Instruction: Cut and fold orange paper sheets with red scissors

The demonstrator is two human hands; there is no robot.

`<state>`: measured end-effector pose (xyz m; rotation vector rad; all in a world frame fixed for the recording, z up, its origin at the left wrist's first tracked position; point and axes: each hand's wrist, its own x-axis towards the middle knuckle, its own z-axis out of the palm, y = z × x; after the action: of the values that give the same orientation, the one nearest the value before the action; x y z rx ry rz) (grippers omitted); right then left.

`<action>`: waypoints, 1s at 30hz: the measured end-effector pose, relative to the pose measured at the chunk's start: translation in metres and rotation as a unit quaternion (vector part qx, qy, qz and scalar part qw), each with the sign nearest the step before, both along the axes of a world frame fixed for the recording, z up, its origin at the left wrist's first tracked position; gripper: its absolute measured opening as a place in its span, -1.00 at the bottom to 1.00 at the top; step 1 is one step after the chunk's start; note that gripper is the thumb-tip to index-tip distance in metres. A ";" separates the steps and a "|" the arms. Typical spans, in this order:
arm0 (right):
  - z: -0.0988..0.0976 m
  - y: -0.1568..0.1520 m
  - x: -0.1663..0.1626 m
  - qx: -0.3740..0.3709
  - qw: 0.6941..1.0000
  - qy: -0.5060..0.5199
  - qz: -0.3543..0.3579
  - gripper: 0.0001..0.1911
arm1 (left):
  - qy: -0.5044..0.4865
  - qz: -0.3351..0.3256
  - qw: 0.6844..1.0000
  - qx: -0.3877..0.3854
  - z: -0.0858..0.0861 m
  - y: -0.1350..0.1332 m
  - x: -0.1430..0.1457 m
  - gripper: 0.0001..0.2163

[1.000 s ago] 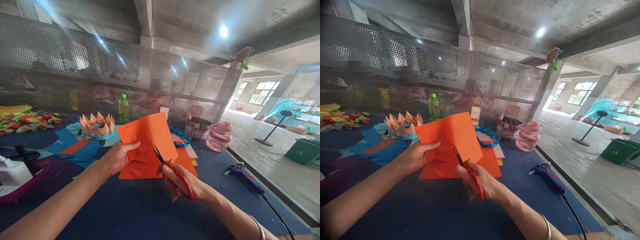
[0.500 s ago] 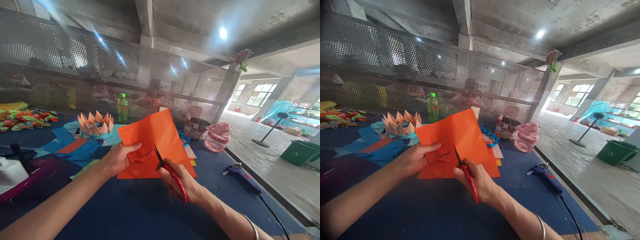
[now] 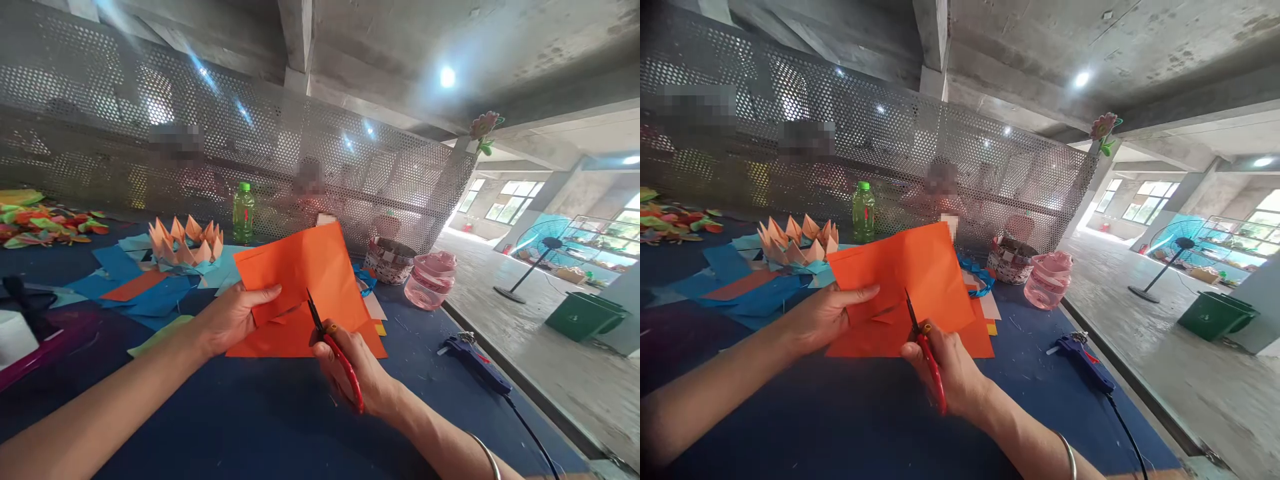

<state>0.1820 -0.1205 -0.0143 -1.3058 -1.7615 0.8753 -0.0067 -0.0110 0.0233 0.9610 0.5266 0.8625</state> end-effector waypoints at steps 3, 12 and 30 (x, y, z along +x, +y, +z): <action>-0.001 0.001 0.000 -0.002 1.000 0.003 0.000 -0.62 | -0.014 -0.010 1.000 -0.010 -0.001 0.001 0.000 -0.62; -0.004 0.003 0.000 -0.012 1.000 -0.002 -0.004 -0.57 | -0.030 -0.022 0.999 -0.015 -0.004 0.002 -0.001 -0.62; -0.004 0.004 -0.006 -0.039 0.998 -0.028 -0.040 -0.42 | -0.011 -0.006 1.000 -0.012 0.004 -0.003 0.000 -0.82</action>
<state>0.1761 -0.1166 -0.0180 -1.4539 -1.7197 0.8779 -0.0066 -0.0138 0.0272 0.9316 0.5101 0.8529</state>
